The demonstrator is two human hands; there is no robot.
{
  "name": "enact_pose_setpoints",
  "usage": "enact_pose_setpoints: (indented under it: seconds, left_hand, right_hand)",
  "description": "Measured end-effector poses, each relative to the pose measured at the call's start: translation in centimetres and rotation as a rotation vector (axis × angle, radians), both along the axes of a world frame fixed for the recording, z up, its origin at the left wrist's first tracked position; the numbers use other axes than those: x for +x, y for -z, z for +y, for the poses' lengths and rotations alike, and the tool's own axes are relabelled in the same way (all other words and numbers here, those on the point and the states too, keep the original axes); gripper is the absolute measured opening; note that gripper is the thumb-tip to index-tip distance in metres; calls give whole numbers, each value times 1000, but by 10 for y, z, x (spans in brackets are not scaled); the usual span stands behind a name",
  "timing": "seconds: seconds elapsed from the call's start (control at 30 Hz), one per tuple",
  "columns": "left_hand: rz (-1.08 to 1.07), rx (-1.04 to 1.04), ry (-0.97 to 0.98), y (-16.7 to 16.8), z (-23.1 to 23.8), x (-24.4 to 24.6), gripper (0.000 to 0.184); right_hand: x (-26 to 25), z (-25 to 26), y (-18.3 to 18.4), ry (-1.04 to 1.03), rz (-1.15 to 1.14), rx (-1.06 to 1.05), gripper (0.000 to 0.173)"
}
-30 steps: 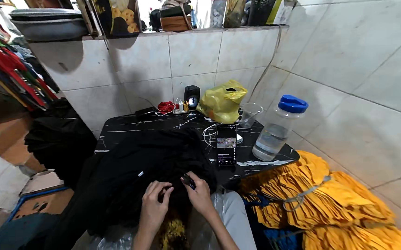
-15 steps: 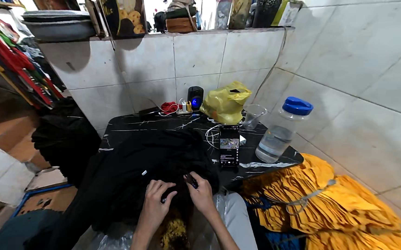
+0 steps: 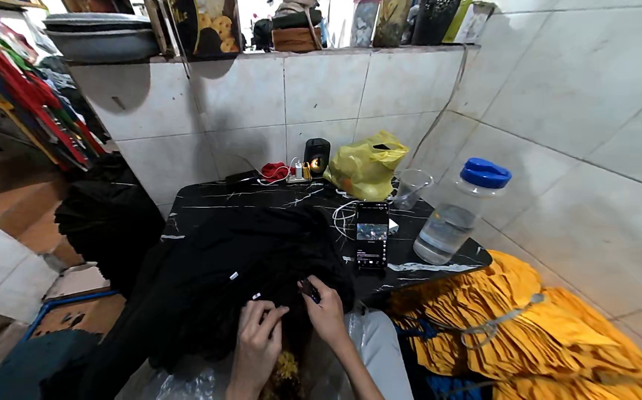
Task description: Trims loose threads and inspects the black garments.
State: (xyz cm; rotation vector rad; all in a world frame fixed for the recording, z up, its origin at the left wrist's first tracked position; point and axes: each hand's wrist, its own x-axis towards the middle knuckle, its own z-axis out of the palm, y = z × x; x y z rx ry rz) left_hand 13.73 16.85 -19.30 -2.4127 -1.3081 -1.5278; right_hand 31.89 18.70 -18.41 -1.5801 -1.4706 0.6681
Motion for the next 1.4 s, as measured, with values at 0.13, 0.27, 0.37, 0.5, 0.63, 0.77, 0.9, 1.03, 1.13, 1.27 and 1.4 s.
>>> enact_pose_setpoints:
  seconds: [0.13,0.27,0.37,0.5,0.63,0.77,0.9,1.03,1.13,1.27,1.4]
  left_hand:
    - [47,-121,33,9,-6,9,21]
    - [-63,-149,-56,9,8,-4,27]
    - [-156,-177,-20,0,17,-17,23]
    - [-227,-222,34,-5,20,-24,19]
    - [-158,-314,59,-9,5,-21,18]
    - [256,-316,-91,0,-20,1,40]
    - [298,-204,-181,26,-23,35,58]
    - [278,-157,-103,43,-14,42,42]
    - [157,-87,-61,45,-7,42,33]
    - [-117,-98,92,33,-3,45,22]
    - [-270,-204,186,18,-9,49,15]
  right_hand:
    - [0,2,2,-11,19,5,26]
    - [3,4,5,-28,123,-8,25]
    - [3,3,6,-34,214,5,24]
    - [4,4,7,-65,265,54,21]
    - [5,5,6,-73,282,56,20]
    - [4,4,3,-58,134,17,30]
    - [7,4,-3,-100,39,-38,36]
    - [24,-1,-14,-207,-53,-127,40]
    - [36,-15,-13,-229,-76,-58,41]
    - [40,-43,-2,-8,-94,162,20]
    - [39,-65,7,79,20,109,36]
